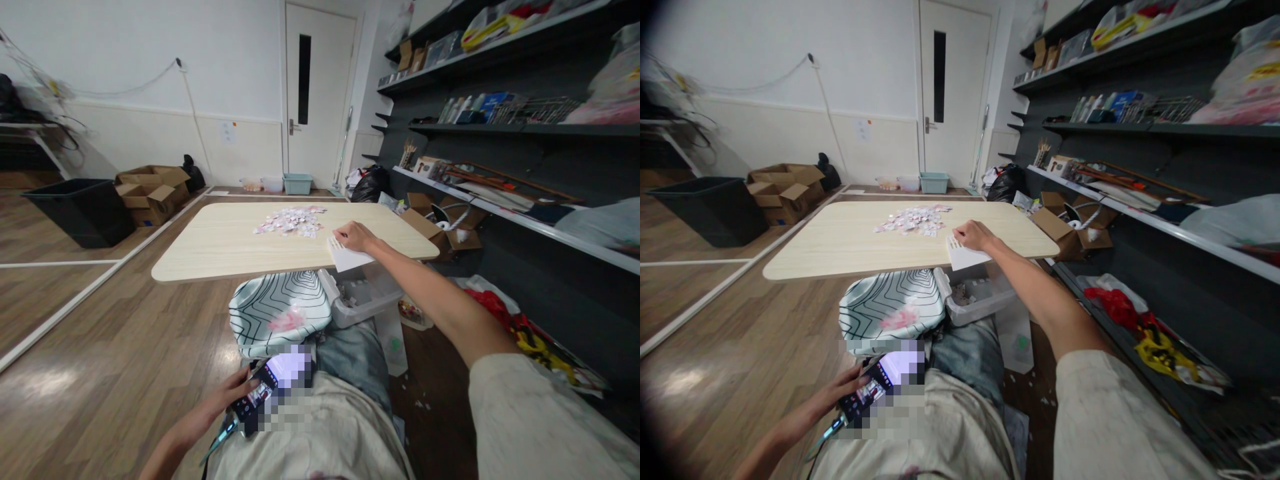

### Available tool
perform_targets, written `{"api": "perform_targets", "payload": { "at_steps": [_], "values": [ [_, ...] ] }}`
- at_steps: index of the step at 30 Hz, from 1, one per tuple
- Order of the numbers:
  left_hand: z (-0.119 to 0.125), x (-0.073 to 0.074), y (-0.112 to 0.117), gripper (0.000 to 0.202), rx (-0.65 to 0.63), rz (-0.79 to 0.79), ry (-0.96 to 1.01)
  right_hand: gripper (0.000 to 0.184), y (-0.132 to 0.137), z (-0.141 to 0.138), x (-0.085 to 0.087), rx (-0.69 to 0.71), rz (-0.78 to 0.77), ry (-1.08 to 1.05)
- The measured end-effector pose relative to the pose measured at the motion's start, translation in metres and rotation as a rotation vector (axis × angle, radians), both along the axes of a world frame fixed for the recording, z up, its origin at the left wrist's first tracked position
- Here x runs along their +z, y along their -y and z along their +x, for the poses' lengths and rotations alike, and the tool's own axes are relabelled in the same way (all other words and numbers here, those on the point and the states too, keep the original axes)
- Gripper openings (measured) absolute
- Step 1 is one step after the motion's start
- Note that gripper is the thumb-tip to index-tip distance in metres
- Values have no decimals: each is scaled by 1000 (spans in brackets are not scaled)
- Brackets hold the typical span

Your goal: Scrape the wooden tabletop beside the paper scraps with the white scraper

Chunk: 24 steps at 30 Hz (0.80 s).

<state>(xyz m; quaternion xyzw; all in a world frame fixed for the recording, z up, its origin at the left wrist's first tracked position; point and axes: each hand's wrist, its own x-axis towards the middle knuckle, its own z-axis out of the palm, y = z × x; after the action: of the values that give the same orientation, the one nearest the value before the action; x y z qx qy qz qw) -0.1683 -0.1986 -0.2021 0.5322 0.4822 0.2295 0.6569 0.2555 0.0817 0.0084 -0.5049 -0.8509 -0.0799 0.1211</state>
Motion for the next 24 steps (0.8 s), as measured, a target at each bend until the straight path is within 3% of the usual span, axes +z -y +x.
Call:
{"api": "perform_targets", "payload": {
  "at_steps": [5,16,20,24],
  "values": [
    [15,15,0,85,-44,-11,47,46,0,2,-1,29,-7,-60],
    [53,48,-8,87,7,140,-268,47,6,11,-3,71,-7,-129],
    [48,50,-7,96,19,128,-266,46,14,42,-2,-47,-16,-93],
    [27,46,-5,108,3,11,-188,48,26,84,1,-289,7,-10]
  ]
}}
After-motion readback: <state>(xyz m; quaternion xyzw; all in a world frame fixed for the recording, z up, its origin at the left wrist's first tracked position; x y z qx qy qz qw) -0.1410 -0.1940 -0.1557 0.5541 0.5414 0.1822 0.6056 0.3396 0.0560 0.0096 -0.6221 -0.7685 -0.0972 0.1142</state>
